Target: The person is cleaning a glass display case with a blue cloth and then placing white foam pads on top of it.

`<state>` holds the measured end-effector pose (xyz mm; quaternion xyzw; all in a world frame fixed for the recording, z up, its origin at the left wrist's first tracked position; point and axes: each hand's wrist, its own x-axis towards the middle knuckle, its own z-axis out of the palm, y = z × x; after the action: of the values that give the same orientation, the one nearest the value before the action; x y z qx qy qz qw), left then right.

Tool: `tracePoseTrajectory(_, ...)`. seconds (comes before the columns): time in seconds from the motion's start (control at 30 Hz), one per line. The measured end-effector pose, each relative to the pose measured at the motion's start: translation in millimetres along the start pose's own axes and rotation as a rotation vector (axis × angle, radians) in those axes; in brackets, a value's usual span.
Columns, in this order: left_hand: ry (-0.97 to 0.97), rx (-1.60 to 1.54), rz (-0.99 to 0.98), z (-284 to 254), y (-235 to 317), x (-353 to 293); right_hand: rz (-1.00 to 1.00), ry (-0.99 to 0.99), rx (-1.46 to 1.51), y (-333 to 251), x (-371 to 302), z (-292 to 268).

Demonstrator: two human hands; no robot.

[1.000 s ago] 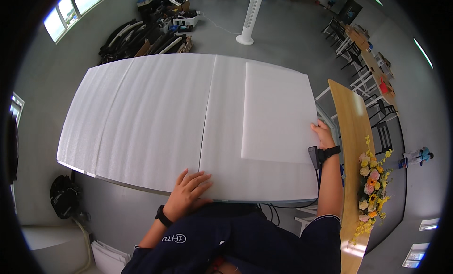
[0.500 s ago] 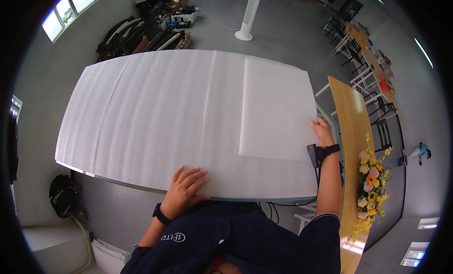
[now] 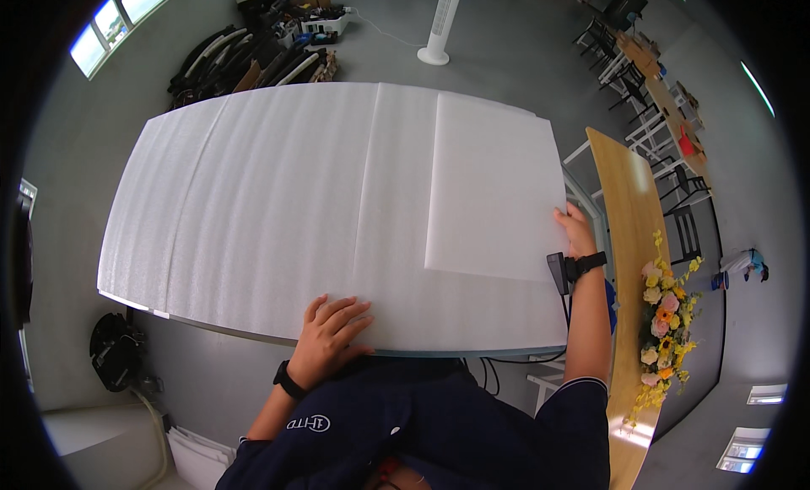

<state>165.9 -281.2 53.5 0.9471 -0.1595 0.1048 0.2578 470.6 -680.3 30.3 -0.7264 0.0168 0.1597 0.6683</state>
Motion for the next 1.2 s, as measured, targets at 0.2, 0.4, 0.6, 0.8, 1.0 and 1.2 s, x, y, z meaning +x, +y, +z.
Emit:
tracePoseTrajectory(0.2, 0.005, 0.002, -0.009, 0.2, 0.3, 0.4, -0.016, 0.026, -0.015, -1.1, -2.8, 6.0)
tracePoseTrajectory(0.4, 0.028, 0.018, 0.004, 2.5, 0.1, 1.2, -0.039, 0.012, -0.019, -2.4, -3.5, 8.6)
tracePoseTrajectory(0.6, 0.053, 0.037, 0.029, 8.3, -1.7, 0.9, -0.063, 0.059, -0.031, 1.4, -4.6, 9.6)
tracePoseTrajectory(0.8, 0.081, 0.079, 0.056, 13.0, -3.7, -3.5, -0.168, 0.146, -0.130, 6.0, -8.6, 20.4)
tracePoseTrajectory(1.0, 0.090, -0.006, -0.014, 9.1, 0.6, -2.3, -0.392, 0.236, -1.016, 8.0, -5.1, 19.8)
tracePoseTrajectory(1.2, 0.110, -0.045, -0.017, 3.0, -3.9, -4.6, -0.509, 0.198, -1.180, -28.1, -49.5, 71.7)
